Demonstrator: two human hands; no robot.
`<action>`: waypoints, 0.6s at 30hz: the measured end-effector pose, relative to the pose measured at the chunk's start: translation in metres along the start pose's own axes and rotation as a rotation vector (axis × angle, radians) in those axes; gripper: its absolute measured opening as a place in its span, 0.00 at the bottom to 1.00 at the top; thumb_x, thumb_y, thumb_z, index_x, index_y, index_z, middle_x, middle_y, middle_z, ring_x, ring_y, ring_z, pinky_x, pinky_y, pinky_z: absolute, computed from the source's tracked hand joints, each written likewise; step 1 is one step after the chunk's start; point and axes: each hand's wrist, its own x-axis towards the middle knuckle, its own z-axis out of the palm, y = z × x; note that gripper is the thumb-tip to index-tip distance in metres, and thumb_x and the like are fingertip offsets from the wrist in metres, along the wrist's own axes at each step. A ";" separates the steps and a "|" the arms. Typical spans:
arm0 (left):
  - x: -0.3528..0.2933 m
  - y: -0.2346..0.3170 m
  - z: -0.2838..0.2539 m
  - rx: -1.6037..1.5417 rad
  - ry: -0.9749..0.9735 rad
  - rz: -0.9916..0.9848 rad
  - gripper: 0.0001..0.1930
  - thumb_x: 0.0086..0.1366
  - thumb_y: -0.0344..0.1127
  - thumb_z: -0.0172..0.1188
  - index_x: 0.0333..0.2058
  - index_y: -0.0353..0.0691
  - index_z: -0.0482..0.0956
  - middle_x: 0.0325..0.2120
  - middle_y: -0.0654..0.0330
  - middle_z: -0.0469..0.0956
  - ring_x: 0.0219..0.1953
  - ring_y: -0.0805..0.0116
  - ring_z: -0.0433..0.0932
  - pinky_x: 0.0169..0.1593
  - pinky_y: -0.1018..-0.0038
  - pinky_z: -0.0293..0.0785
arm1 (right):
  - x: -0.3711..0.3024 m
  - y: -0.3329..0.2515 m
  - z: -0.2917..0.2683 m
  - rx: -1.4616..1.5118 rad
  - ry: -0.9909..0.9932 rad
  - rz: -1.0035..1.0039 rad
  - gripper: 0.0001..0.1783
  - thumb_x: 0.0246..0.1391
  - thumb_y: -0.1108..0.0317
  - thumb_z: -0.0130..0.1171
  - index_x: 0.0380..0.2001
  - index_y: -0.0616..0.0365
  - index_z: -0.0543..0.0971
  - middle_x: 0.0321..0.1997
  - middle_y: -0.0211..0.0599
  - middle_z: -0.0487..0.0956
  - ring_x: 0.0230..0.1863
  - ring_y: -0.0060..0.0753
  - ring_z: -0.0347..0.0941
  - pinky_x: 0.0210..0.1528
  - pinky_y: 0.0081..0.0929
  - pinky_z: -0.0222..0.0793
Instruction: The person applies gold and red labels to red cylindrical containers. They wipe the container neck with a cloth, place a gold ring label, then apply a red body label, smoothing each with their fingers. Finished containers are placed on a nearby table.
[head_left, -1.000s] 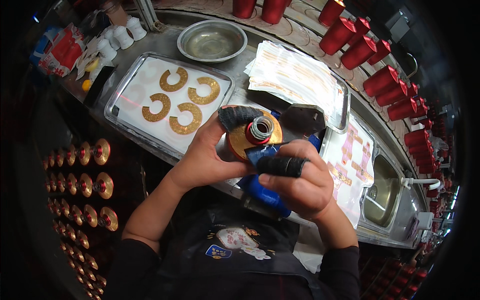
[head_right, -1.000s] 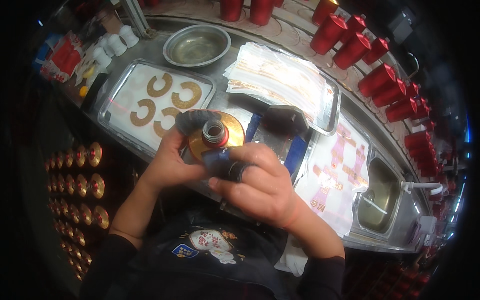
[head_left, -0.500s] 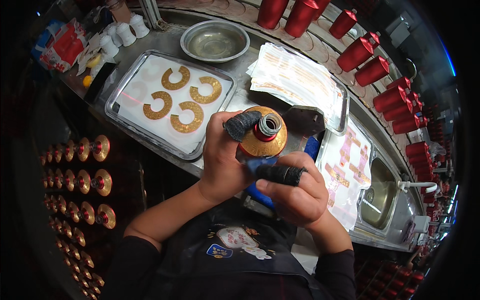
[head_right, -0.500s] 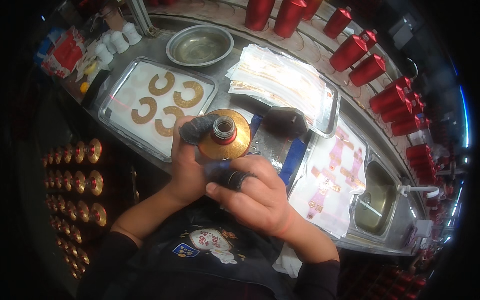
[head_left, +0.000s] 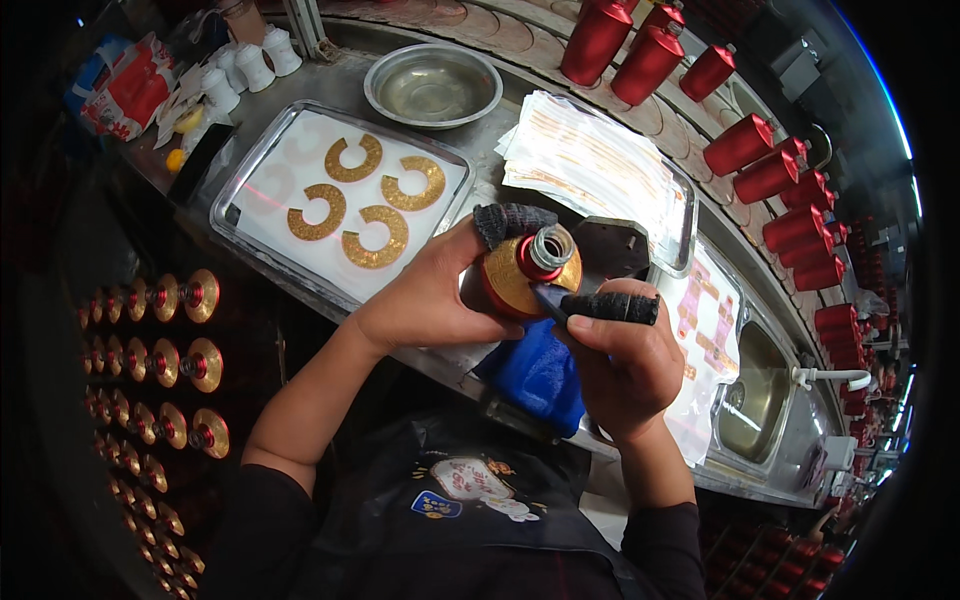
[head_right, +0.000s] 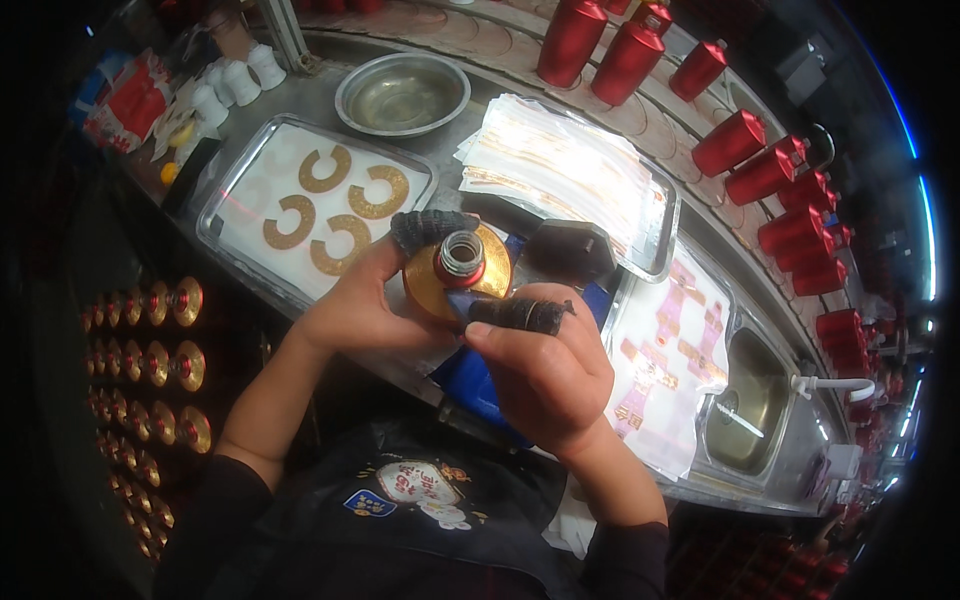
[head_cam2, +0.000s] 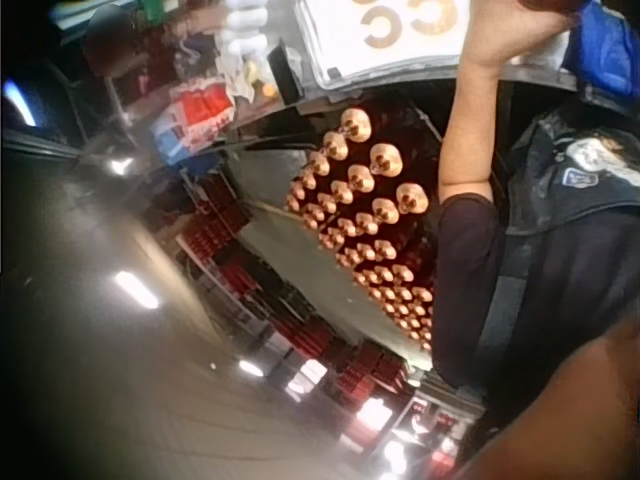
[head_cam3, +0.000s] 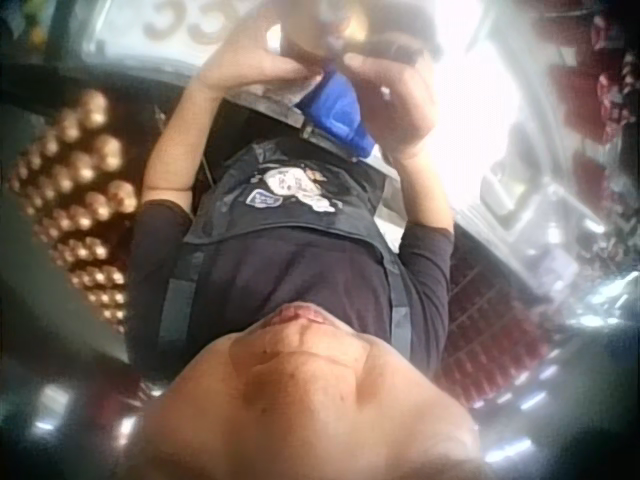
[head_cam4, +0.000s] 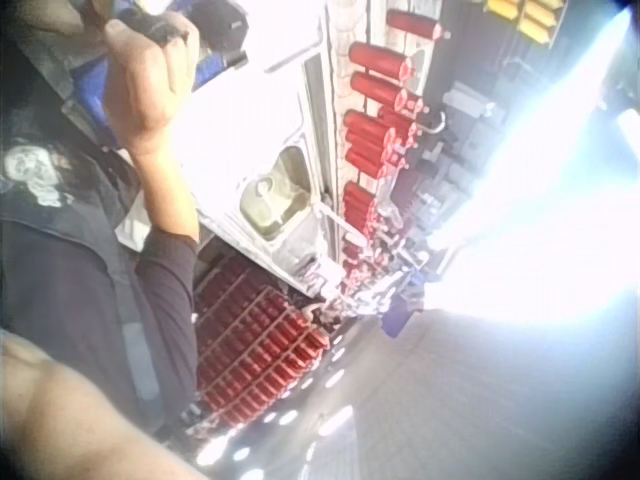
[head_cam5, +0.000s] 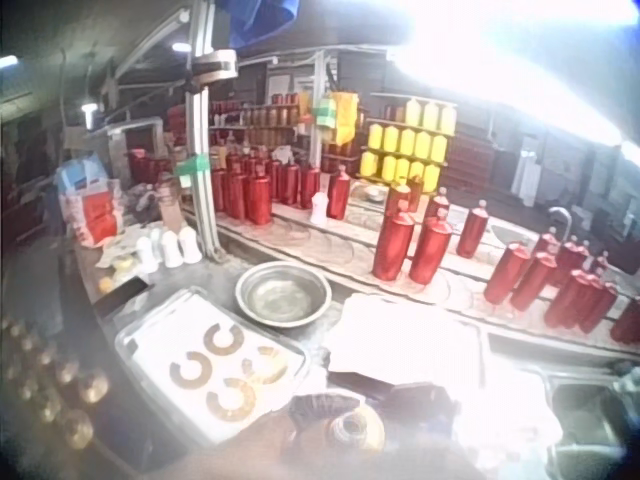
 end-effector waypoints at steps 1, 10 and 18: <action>-0.001 0.001 0.003 0.024 -0.020 -0.057 0.44 0.41 0.33 0.78 0.61 0.43 0.68 0.60 0.51 0.68 0.64 0.47 0.67 0.66 0.58 0.64 | -0.002 0.000 0.001 0.011 -0.012 0.005 0.16 0.38 0.84 0.70 0.33 0.58 0.83 0.30 0.39 0.79 0.33 0.43 0.77 0.34 0.32 0.73; -0.010 -0.003 0.030 0.131 0.256 0.100 0.41 0.42 0.38 0.80 0.57 0.44 0.71 0.51 0.53 0.72 0.55 0.50 0.73 0.58 0.60 0.70 | -0.006 -0.007 0.006 0.011 -0.014 0.028 0.17 0.38 0.84 0.71 0.34 0.57 0.83 0.32 0.39 0.80 0.33 0.43 0.77 0.35 0.31 0.74; -0.012 0.002 0.041 0.158 0.391 0.119 0.43 0.43 0.37 0.78 0.59 0.40 0.68 0.57 0.46 0.68 0.60 0.43 0.69 0.62 0.56 0.67 | -0.009 -0.013 0.010 0.006 0.011 0.065 0.17 0.38 0.83 0.72 0.34 0.57 0.83 0.32 0.39 0.80 0.34 0.43 0.78 0.36 0.32 0.74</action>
